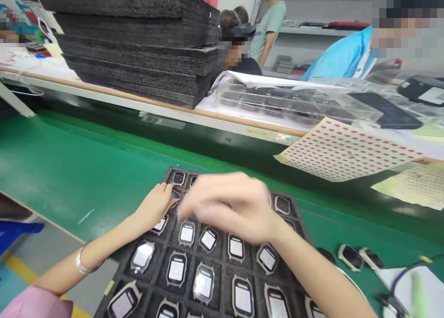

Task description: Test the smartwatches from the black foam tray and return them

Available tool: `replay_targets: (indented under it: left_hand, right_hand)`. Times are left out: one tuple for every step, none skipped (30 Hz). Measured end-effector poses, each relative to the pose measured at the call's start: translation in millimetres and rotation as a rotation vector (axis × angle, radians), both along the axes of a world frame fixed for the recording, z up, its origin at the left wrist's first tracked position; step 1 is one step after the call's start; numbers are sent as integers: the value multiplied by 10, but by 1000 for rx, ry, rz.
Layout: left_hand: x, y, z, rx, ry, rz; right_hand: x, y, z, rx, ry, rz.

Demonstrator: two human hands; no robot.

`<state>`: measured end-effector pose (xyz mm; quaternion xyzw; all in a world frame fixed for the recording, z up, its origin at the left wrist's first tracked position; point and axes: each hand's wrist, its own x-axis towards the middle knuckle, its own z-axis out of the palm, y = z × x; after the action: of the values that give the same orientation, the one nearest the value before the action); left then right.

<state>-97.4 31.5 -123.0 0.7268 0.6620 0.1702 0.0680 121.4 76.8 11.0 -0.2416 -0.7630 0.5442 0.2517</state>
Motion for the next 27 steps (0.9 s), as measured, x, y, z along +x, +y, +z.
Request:
replay_targets:
  left_hand:
    - [-12,3,1,-3,-48,-14]
    - [-29,2,2,-7,-95,-30]
    - [-49,-2,4,-13,-131,-47]
    - [-71,-8,6,-15,-176,-62]
    - [-91,-15,10,-10,-249,-67]
    - [-108,-21,19,-3,-361,-64]
    - [-120,-26,34,-1,-521,-55]
    - [-125,-26,59,-16,-725,-43]
    - [-121,-23,95,-51,-954,-34]
    - [-108,-14,141,-102,-1177,-31]
    - [-85,0,195,-158,-1361,-36]
    - [-56,18,254,-204,-1508,-46]
    - [-20,39,314,-223,-1616,-54]
    - [20,60,368,-220,-1688,-61]
    - [60,81,413,-195,-1737,-65]
    - [97,99,445,-163,-1767,-64]
    - [130,113,462,-136,-1780,-58]
    - [154,123,464,-115,-1774,-48]
    - [169,129,450,-101,-1746,-35]
    - [175,132,424,-92,-1699,-23]
    - [173,132,388,-86,-1637,-10]
    - [165,131,347,-83,-1569,3]
    - [153,128,305,-77,-1501,14]
    - [140,124,265,-72,-1434,19]
    - [130,117,232,-68,-1371,18]
    - [123,109,206,-60,-1307,14]
    - [122,98,188,-43,-1237,11]
  right_hand:
    - [-159,183,-73,112,-69,51]
    - [-319,365,-178,232,-150,83]
    - [-472,532,-311,336,-231,90]
    - [-609,671,-463,401,-299,69]
    - [-726,774,-621,408,-341,36]
    - [-819,838,-775,416,-376,29]
    - [-891,866,-915,424,-407,16]
    - [-945,862,-1033,432,-428,-6]
    - [-983,838,-1125,435,-445,-32]
    - [-1013,804,-1193,431,-456,-58]
    - [-1036,768,-1238,419,-460,-84]
    - [-1057,740,-1266,399,-458,-104]
    - [-1075,724,-1281,373,-449,-115]
    - [-1092,721,-1289,343,-434,-118]
    - [-1104,730,-1293,310,-413,-116]
    - [-1110,748,-1294,276,-388,-112]
    - [-1108,772,-1294,239,-359,-107]
    - [-1095,797,-1293,198,-328,-103]
    - [-1071,819,-1289,152,-294,-99]
    - [-1036,835,-1281,101,-259,-95]
    - [-988,845,-1269,47,-223,-88]
    - [-930,846,-1252,-10,-186,-79]
    - [-863,841,-1229,-67,-148,-70]
    - [-790,830,-1200,-121,-109,-64]
    - [-712,815,-1166,-171,-68,-62]
    - [-632,797,-1129,-217,-28,-63]
    - [-551,776,-1088,-257,8,-68]
